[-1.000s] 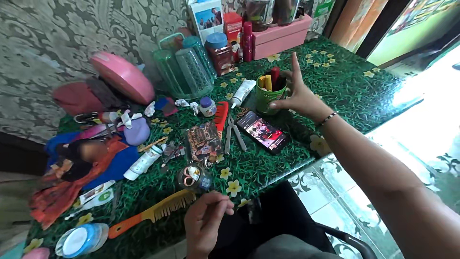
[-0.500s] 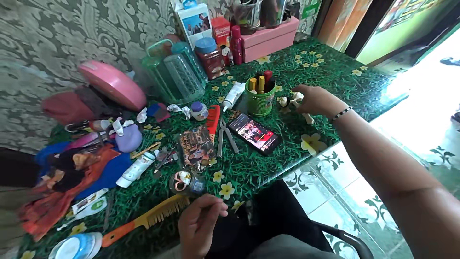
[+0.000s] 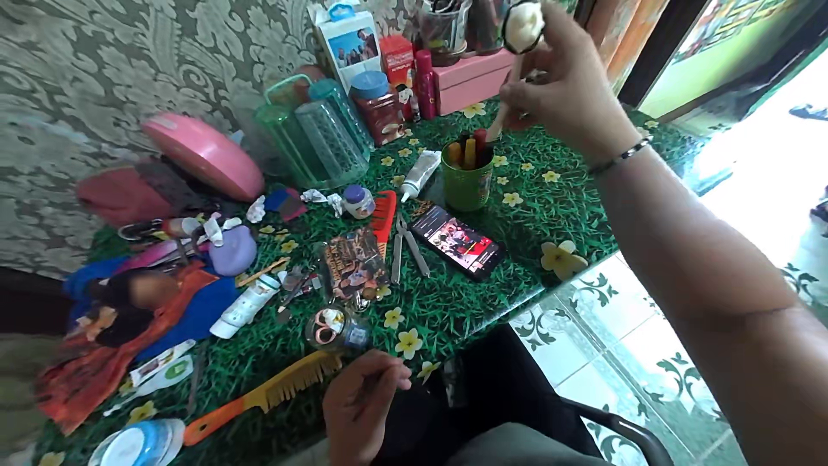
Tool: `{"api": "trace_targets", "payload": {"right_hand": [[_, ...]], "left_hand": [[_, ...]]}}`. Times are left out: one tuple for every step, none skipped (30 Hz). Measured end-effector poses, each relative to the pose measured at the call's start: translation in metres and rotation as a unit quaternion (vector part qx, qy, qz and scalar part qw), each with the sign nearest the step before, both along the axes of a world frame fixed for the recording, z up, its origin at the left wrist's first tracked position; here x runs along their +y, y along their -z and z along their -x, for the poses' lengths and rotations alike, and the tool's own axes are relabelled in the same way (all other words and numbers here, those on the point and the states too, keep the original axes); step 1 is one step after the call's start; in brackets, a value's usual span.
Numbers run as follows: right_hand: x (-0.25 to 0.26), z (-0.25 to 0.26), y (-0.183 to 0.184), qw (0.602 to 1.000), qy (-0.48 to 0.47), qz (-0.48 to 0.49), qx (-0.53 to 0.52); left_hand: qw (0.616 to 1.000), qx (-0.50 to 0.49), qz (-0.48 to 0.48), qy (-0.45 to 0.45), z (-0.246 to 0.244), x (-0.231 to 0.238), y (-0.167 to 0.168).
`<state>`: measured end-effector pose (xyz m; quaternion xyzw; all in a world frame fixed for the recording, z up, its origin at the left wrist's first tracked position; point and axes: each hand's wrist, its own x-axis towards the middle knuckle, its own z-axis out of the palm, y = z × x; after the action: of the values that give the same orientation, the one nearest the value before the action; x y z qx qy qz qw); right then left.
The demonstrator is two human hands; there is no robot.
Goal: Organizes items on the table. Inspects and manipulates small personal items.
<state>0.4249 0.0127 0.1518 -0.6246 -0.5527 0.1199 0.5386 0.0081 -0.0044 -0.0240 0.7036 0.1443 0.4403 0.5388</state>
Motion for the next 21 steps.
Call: {"api": "trace_targets", "payload": {"right_hand": [[0.007, 0.003, 0.003, 1.0, 0.002, 0.013, -0.027], [0.013, 0.005, 0.007, 0.998, 0.003, 0.027, -0.052], [0.017, 0.007, 0.01, 0.996, 0.006, 0.041, -0.078], [0.02, 0.01, 0.012, 0.993, 0.012, 0.054, -0.105], [0.021, 0.014, 0.013, 0.989, 0.02, 0.071, -0.125], [0.022, 0.017, 0.015, 0.986, 0.032, 0.084, -0.138], [0.024, 0.019, 0.017, 0.983, 0.042, 0.095, -0.149], [0.025, 0.02, 0.018, 0.98, 0.053, 0.106, -0.157], [0.027, 0.021, 0.018, 0.978, 0.06, 0.115, -0.164], [0.028, 0.021, 0.019, 0.975, 0.067, 0.125, -0.172], [0.029, 0.022, 0.019, 0.971, 0.074, 0.137, -0.183], [0.031, 0.022, 0.019, 0.966, 0.078, 0.149, -0.196], [0.032, 0.022, 0.02, 0.96, 0.08, 0.165, -0.21], [0.033, 0.023, 0.02, 0.953, 0.082, 0.183, -0.228], [0.035, 0.024, 0.021, 0.945, 0.085, 0.197, -0.248], [0.035, 0.026, 0.021, 0.936, 0.089, 0.207, -0.269], [0.034, 0.029, 0.022, 0.928, 0.093, 0.216, -0.289], [0.033, 0.032, 0.023, 0.918, 0.096, 0.227, -0.31], [0.032, 0.036, 0.023, 0.908, 0.101, 0.24, -0.328], [0.03, 0.039, 0.024, 0.898, 0.104, 0.256, -0.344], [0.029, 0.042, 0.026, 0.888, 0.106, 0.272, -0.354]], "left_hand": [[1.0, -0.001, 0.002, 0.001, 0.0, 0.0, 0.0], [1.0, -0.001, 0.003, 0.003, 0.0, -0.001, 0.0], [1.0, 0.0, 0.003, 0.004, 0.0, -0.001, 0.0], [1.0, 0.0, 0.001, 0.005, 0.0, 0.0, 0.0], [1.0, -0.001, -0.001, 0.005, 0.0, 0.0, 0.0], [1.0, -0.001, -0.004, 0.004, 0.0, 0.0, 0.001], [1.0, 0.0, -0.006, 0.002, 0.0, 0.0, 0.001], [1.0, 0.001, -0.007, 0.0, -0.001, 0.0, 0.001], [1.0, 0.001, -0.008, -0.001, -0.001, 0.0, 0.001], [1.0, 0.002, -0.01, 0.0, -0.001, 0.0, 0.001], [1.0, 0.002, -0.013, 0.001, -0.001, 0.0, 0.001], [1.0, 0.004, -0.016, 0.001, -0.001, 0.001, 0.001], [1.0, 0.007, -0.018, 0.0, -0.001, 0.0, 0.001], [1.0, 0.011, -0.021, -0.003, -0.001, 0.0, 0.0], [1.0, 0.015, -0.023, -0.005, -0.001, 0.0, 0.0], [1.0, 0.016, -0.024, -0.006, -0.001, 0.0, 0.0], [1.0, 0.017, -0.024, -0.006, -0.001, 0.0, 0.001], [0.999, 0.018, -0.025, -0.008, -0.001, 0.0, 0.001], [0.999, 0.02, -0.026, -0.01, -0.001, -0.001, 0.001], [0.999, 0.021, -0.027, -0.01, -0.001, -0.001, 0.0], [0.999, 0.022, -0.028, -0.01, -0.001, -0.001, 0.0]]}}
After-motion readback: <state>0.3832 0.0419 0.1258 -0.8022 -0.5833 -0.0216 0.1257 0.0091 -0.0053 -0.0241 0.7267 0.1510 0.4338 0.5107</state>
